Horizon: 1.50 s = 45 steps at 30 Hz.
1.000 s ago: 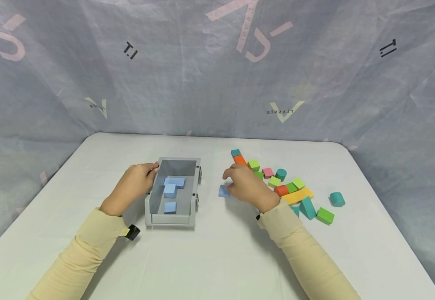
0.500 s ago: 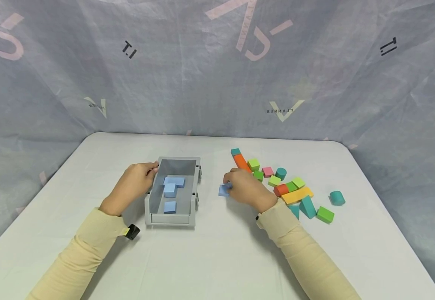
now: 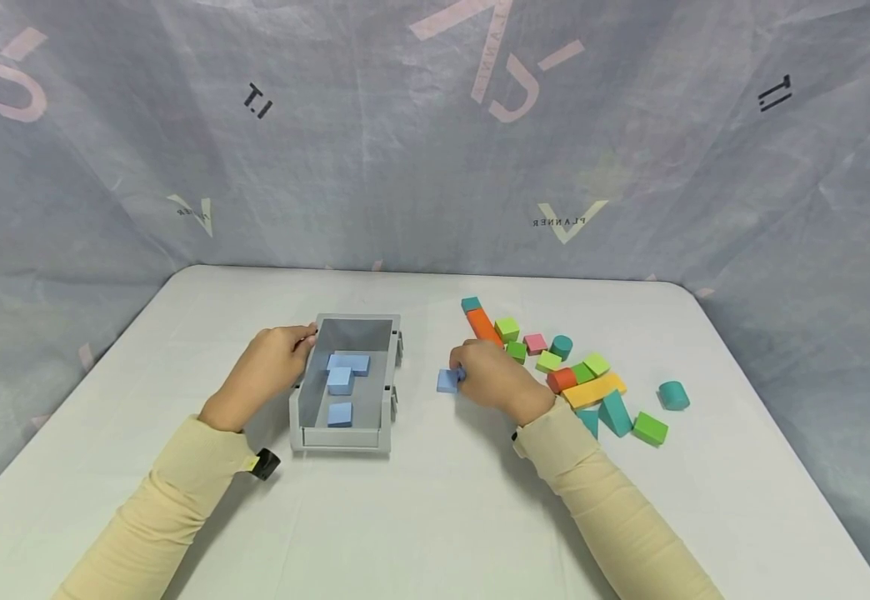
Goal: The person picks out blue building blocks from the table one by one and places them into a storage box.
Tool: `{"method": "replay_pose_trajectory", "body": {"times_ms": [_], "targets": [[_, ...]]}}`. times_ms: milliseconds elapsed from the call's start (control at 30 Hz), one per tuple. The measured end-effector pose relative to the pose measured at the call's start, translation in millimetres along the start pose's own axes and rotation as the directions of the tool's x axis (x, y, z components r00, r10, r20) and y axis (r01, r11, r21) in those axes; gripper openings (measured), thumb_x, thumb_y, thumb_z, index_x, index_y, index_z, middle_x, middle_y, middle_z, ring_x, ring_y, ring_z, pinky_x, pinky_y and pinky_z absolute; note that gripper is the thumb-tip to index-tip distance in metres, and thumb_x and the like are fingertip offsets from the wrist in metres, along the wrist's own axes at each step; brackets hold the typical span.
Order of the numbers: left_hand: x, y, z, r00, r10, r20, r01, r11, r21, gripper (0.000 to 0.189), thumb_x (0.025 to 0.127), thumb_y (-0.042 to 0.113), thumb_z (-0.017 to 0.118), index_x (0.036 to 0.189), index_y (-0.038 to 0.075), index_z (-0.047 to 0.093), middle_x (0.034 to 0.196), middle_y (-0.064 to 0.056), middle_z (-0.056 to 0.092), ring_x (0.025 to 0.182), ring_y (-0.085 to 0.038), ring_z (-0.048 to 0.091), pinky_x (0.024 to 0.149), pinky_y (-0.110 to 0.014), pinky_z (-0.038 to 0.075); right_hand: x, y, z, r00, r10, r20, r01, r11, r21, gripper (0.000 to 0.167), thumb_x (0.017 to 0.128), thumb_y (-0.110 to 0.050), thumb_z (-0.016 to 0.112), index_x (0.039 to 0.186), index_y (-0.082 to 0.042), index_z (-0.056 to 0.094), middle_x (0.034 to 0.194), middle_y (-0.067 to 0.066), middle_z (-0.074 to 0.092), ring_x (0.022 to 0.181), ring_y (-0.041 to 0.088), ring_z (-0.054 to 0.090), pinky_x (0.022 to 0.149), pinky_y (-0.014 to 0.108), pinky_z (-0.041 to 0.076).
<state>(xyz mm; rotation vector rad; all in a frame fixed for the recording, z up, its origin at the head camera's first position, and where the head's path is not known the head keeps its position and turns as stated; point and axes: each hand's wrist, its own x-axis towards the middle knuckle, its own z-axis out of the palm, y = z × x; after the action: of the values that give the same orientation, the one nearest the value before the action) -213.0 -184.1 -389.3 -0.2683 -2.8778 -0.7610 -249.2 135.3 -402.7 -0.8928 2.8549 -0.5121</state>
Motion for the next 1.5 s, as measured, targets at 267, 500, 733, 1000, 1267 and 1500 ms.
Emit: {"method": "replay_pose_trajectory", "body": {"times_ms": [267, 500, 733, 1000, 1267, 1500], "targets": [[-0.3, -0.5, -0.6, 1.0, -0.014, 0.014, 0.014, 1.0, -0.006, 0.035, 0.104, 0.012, 0.051, 0.133, -0.007, 0.059, 0.071, -0.009, 0.061, 0.045, -0.011, 0.037, 0.045, -0.026, 0.034, 1.0, 1, 2, 1.0, -0.005, -0.025, 0.005, 1.0, 0.0, 0.02, 0.085, 0.005, 0.067, 0.102, -0.003, 0.073, 0.102, 0.007, 0.071, 0.087, 0.02, 0.059, 0.08, 0.036, 0.055], [-0.7, -1.2, -0.6, 0.999, -0.025, 0.021, 0.025, 1.0, -0.015, 0.035, 0.105, 0.012, 0.05, 0.134, -0.007, 0.058, 0.071, -0.009, 0.061, 0.044, -0.011, 0.037, 0.044, -0.026, 0.034, 1.9, 2, 2, 0.999, 0.003, -0.037, -0.003, 1.0, -0.003, 0.018, 0.084, 0.007, 0.066, 0.098, -0.004, 0.072, 0.098, 0.006, 0.07, 0.084, 0.02, 0.058, 0.076, 0.033, 0.053], [-1.1, -1.7, -1.0, 1.0, -0.027, 0.014, 0.027, 1.0, -0.006, 0.035, 0.105, 0.012, 0.051, 0.133, -0.007, 0.058, 0.075, -0.012, 0.064, 0.046, -0.011, 0.037, 0.045, -0.026, 0.034, 2.5, 1, 1, 0.999, -0.001, -0.049, 0.001, 1.0, 0.003, 0.02, 0.083, 0.008, 0.066, 0.098, -0.003, 0.072, 0.098, 0.007, 0.07, 0.085, 0.02, 0.059, 0.077, 0.034, 0.054], [-1.3, -2.2, -1.7, 0.999, -0.033, 0.015, 0.033, 0.999, -0.007, 0.035, 0.105, 0.012, 0.051, 0.133, -0.008, 0.059, 0.068, -0.007, 0.059, 0.045, -0.011, 0.038, 0.045, -0.026, 0.034, 1.9, -3, -5, 0.997, -0.027, -0.068, 0.028, 0.999, 0.016, 0.019, 0.084, 0.009, 0.066, 0.1, -0.001, 0.071, 0.1, 0.009, 0.07, 0.086, 0.022, 0.06, 0.077, 0.036, 0.054], [0.2, -1.6, -1.1, 1.0, -0.027, 0.015, 0.027, 1.0, -0.003, 0.035, 0.105, 0.012, 0.05, 0.133, -0.008, 0.059, 0.083, -0.015, 0.068, 0.048, -0.012, 0.041, 0.047, -0.027, 0.037, -2.5, -8, -16, 0.995, -0.029, -0.094, 0.035, 0.998, 0.058, 0.018, 0.086, 0.007, 0.067, 0.103, 0.001, 0.071, 0.101, 0.009, 0.07, 0.091, 0.025, 0.061, 0.08, 0.039, 0.054], [1.3, -0.3, -0.8, 1.0, -0.019, 0.014, 0.019, 1.0, -0.008, 0.035, 0.105, 0.012, 0.05, 0.133, -0.007, 0.059, 0.073, -0.01, 0.062, 0.047, -0.012, 0.04, 0.046, -0.027, 0.035, -3.5, -20, -28, 0.985, -0.09, -0.148, 0.099, 0.993, 0.056, 0.016, 0.086, 0.004, 0.07, 0.1, -0.004, 0.071, 0.095, 0.005, 0.069, 0.085, 0.019, 0.062, 0.077, 0.037, 0.055]]}}
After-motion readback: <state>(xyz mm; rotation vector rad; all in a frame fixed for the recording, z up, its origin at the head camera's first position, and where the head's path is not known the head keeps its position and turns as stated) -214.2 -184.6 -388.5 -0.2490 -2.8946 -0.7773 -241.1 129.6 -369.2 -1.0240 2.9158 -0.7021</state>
